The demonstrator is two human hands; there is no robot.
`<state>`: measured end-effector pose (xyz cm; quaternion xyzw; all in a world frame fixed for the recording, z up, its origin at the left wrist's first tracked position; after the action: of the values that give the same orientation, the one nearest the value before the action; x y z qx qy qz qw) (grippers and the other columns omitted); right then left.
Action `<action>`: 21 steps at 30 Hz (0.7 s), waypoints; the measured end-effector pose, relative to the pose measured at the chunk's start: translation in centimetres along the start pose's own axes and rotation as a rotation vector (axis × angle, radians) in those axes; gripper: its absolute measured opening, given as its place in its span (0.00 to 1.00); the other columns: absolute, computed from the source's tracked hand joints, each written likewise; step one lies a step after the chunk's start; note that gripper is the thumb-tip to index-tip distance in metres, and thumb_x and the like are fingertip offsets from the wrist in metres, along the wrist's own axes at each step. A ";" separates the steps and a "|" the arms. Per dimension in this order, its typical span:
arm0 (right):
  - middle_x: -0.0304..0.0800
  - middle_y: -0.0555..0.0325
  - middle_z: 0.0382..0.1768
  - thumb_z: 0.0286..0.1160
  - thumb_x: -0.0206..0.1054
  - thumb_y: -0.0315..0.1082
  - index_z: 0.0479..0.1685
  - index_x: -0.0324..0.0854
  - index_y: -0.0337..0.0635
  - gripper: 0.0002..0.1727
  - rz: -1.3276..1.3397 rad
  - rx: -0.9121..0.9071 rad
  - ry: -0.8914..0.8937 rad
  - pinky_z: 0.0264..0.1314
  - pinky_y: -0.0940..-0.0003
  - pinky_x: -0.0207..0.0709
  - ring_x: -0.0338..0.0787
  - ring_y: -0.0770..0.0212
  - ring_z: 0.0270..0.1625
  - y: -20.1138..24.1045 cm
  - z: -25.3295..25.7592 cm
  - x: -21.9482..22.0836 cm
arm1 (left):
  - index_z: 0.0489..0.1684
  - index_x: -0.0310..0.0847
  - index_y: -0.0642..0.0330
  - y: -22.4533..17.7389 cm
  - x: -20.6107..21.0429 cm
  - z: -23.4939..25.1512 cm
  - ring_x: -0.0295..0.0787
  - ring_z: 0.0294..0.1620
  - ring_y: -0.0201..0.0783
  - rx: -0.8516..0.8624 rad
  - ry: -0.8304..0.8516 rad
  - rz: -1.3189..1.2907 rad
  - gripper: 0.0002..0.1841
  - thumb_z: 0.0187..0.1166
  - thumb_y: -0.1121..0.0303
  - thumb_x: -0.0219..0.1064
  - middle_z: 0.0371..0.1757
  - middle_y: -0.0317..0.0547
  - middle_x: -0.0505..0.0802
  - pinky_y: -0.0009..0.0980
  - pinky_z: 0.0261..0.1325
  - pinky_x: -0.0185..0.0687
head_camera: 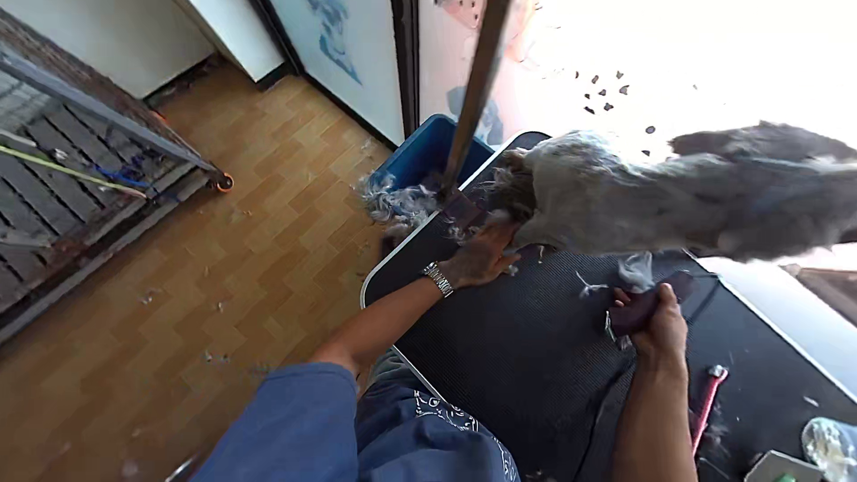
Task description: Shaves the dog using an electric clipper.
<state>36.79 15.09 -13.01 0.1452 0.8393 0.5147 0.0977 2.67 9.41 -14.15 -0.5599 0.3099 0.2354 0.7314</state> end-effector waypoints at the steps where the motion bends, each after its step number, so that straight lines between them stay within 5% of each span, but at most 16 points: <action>1: 0.85 0.50 0.47 0.94 0.47 0.51 0.85 0.52 0.46 0.29 -0.030 -0.041 -0.021 0.40 0.54 0.89 0.92 0.53 0.41 1.0 0.7 0.3 | 0.85 0.68 0.63 1.5 0.5 -0.4 0.65 0.89 0.50 -0.004 0.022 0.126 0.35 0.87 0.46 0.56 0.86 0.54 0.74 0.52 0.92 0.51; 4: 0.91 0.54 0.47 0.95 0.42 0.52 0.73 0.60 0.46 0.23 -0.021 -0.061 -0.005 0.42 0.59 0.89 0.94 0.57 0.43 3.6 0.8 2.2 | 0.84 0.72 0.57 4.3 -1.2 -2.7 0.55 0.93 0.47 -0.019 0.031 0.291 0.32 0.85 0.47 0.61 0.90 0.50 0.69 0.54 0.94 0.42; 7: 0.89 0.60 0.37 0.96 0.37 0.51 0.55 0.68 0.47 0.21 0.033 -0.033 0.024 0.39 0.66 0.88 0.93 0.63 0.38 4.4 0.2 4.4 | 0.57 0.90 0.65 5.5 -4.7 -5.7 0.80 0.79 0.51 0.060 -0.127 0.166 0.13 0.77 0.76 0.66 0.71 0.55 0.88 0.45 0.83 0.72; 9: 0.85 0.62 0.29 0.96 0.34 0.51 0.50 0.68 0.49 0.21 0.064 -0.031 0.028 0.35 0.66 0.87 0.90 0.65 0.31 4.0 0.4 5.6 | 0.42 0.90 0.68 7.0 -6.8 -6.5 0.89 0.64 0.54 0.081 -0.159 0.196 0.08 0.74 0.81 0.65 0.56 0.57 0.93 0.45 0.69 0.83; 12: 0.83 0.64 0.26 0.97 0.31 0.49 0.47 0.69 0.51 0.22 0.121 -0.040 0.110 0.33 0.65 0.87 0.87 0.65 0.28 3.5 0.4 7.3 | 0.44 0.89 0.69 11.1 -10.5 -5.7 0.90 0.57 0.63 -0.039 -0.289 0.365 0.10 0.78 0.77 0.60 0.51 0.64 0.93 0.56 0.60 0.83; 14: 0.85 0.66 0.26 0.96 0.29 0.48 0.43 0.71 0.54 0.23 0.186 -0.076 0.180 0.33 0.66 0.87 0.88 0.67 0.29 3.5 0.0 8.5 | 0.62 0.86 0.64 12.5 -14.6 -4.9 0.78 0.73 0.69 -0.281 -0.367 0.422 0.16 0.83 0.71 0.57 0.68 0.69 0.86 0.64 0.74 0.69; 16: 0.88 0.67 0.29 0.95 0.30 0.47 0.42 0.74 0.56 0.25 0.254 -0.139 0.244 0.40 0.63 0.88 0.90 0.68 0.35 4.0 -0.6 9.6 | 0.76 0.79 0.60 10.6 -17.4 -4.7 0.69 0.80 0.69 -0.375 -0.502 0.384 0.23 0.83 0.67 0.58 0.78 0.69 0.78 0.65 0.80 0.60; 19: 0.88 0.72 0.29 0.93 0.28 0.49 0.39 0.76 0.59 0.27 0.288 -0.188 0.243 0.43 0.66 0.87 0.90 0.72 0.38 4.8 -1.1 10.8 | 0.63 0.82 0.68 2.1 -15.2 -4.5 0.78 0.72 0.58 -0.185 -0.679 0.164 0.18 0.81 0.66 0.59 0.65 0.63 0.86 0.53 0.77 0.70; 21: 0.89 0.72 0.35 0.93 0.24 0.53 0.46 0.75 0.60 0.29 0.330 -0.127 0.258 0.50 0.66 0.86 0.89 0.73 0.44 4.4 -1.0 11.1 | 0.55 0.87 0.67 -2.1 -11.4 -1.9 0.82 0.70 0.54 -0.005 -0.591 -0.059 0.16 0.77 0.65 0.65 0.60 0.57 0.91 0.51 0.77 0.73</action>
<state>26.67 19.94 -8.74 0.2070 0.7757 0.5898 -0.0869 -4.17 7.08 -4.90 -0.4775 0.0665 0.3679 0.7951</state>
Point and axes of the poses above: each hand's wrist, its own z-axis towards the middle knuckle, its own x-axis out of the palm, y = z × x, the point moved 5 cm from there along z, towards the middle knuckle
